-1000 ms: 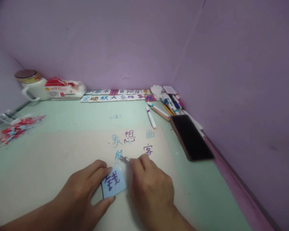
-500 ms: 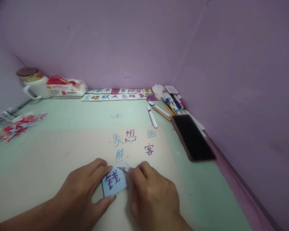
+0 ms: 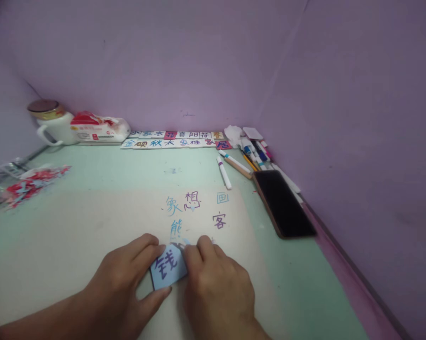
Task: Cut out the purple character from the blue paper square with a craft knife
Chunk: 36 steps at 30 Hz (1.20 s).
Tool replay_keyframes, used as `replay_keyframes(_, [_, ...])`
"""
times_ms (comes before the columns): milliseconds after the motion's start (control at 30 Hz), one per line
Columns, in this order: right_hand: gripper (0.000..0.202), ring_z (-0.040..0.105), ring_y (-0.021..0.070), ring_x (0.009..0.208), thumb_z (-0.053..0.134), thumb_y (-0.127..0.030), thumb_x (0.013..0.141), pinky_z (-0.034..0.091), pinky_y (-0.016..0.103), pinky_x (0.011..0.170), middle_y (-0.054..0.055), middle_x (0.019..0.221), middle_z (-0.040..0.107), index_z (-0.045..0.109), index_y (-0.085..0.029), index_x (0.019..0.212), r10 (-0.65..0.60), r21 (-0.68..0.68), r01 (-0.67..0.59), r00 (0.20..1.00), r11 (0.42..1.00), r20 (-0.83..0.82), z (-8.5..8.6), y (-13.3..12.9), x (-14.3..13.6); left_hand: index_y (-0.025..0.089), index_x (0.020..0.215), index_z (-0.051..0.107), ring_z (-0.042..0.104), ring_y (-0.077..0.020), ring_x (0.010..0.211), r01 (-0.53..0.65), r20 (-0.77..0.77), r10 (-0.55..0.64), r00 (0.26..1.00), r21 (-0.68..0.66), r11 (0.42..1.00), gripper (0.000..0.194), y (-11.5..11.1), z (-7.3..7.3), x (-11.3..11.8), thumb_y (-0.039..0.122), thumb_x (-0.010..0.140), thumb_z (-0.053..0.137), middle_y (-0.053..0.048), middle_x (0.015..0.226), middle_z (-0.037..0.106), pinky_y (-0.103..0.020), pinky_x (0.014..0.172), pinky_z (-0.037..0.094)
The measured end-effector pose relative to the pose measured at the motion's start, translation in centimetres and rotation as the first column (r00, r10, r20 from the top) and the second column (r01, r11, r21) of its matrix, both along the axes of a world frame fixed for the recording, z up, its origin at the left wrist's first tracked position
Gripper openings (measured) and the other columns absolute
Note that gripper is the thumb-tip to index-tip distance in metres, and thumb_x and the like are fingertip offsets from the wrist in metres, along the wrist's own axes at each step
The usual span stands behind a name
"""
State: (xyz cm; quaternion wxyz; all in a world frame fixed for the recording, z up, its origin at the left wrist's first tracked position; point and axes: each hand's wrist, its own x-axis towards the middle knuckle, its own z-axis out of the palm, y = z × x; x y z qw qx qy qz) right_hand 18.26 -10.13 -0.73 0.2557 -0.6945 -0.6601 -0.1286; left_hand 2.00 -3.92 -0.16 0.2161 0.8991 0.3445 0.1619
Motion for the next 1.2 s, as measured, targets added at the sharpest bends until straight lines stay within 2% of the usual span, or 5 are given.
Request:
replay_keyframes(267, [0.028, 0.047, 0.0126, 0.042, 0.040, -0.011, 0.075, 0.020, 0.028, 0.042, 0.000, 0.060, 0.058, 0.065, -0.023, 0.072, 0.003, -0.046, -0.003, 1.000, 0.999, 0.007, 0.4, 0.3, 0.6, 0.018, 0.088, 0.052, 0.050, -0.0211, 0.069, 0.024, 0.028, -0.025, 0.999, 0.068, 0.997, 0.020, -0.1, 0.1, 0.1, 0.019, 0.069, 0.055, -0.007, 0.084, 0.052, -0.038, 0.060, 0.048])
replay_keyframes(433, [0.022, 0.060, 0.0130, 0.053, 0.044, -0.016, 0.082, 0.036, 0.023, 0.046, 0.000, 0.071, 0.064, 0.065, -0.023, 0.086, 0.039, -0.036, -0.048, 0.977, 0.998, -0.211, 0.7, -0.3, 1.8, 0.018, 0.093, 0.054, 0.054, -0.0230, 0.073, 0.013, 0.005, -0.013, 1.000, 0.051, 0.999, 0.026, 0.0, 0.3, 0.1, 0.020, 0.068, 0.056, -0.007, 0.089, 0.054, -0.041, 0.063, 0.050])
replay_keyframes(633, [0.019, 0.062, 0.0137, 0.057, 0.044, -0.020, 0.084, 0.044, 0.023, 0.050, -0.001, 0.074, 0.067, 0.062, -0.025, 0.086, 0.037, -0.129, -0.104, 0.898, 0.986, -0.438, 0.4, -0.1, 2.5, 0.019, 0.096, 0.052, 0.053, -0.0226, 0.075, -0.001, -0.051, 0.003, 0.999, 0.040, 0.999, 0.029, 0.2, 0.2, 0.0, 0.022, 0.068, 0.058, -0.007, 0.090, 0.054, -0.041, 0.065, 0.049])
replay_keyframes(900, [0.013, 0.062, 0.0136, 0.055, 0.051, -0.025, 0.084, 0.043, 0.022, 0.049, -0.002, 0.068, 0.068, 0.063, -0.024, 0.080, 0.000, -0.224, -0.106, 0.903, 0.969, -0.429, 0.8, 0.1, 2.6, 0.019, 0.097, 0.050, 0.051, -0.0218, 0.074, 0.055, -0.130, -0.051, 0.990, 0.027, 0.998, 0.026, 0.5, 0.5, -0.3, 0.028, 0.074, 0.054, -0.007, 0.089, 0.052, -0.038, 0.064, 0.046])
replay_keyframes(1200, [0.022, 0.061, 0.0141, 0.051, 0.045, -0.023, 0.085, 0.037, 0.023, 0.045, -0.003, 0.063, 0.067, 0.065, -0.024, 0.076, 0.011, -0.159, -0.055, 0.964, 0.986, -0.265, 1.7, 0.1, 2.6, 0.018, 0.099, 0.051, 0.052, -0.0221, 0.074, 0.087, -0.095, -0.084, 0.992, 0.026, 0.996, 0.026, 0.7, 0.7, -0.4, 0.029, 0.075, 0.052, -0.008, 0.091, 0.051, -0.038, 0.064, 0.047])
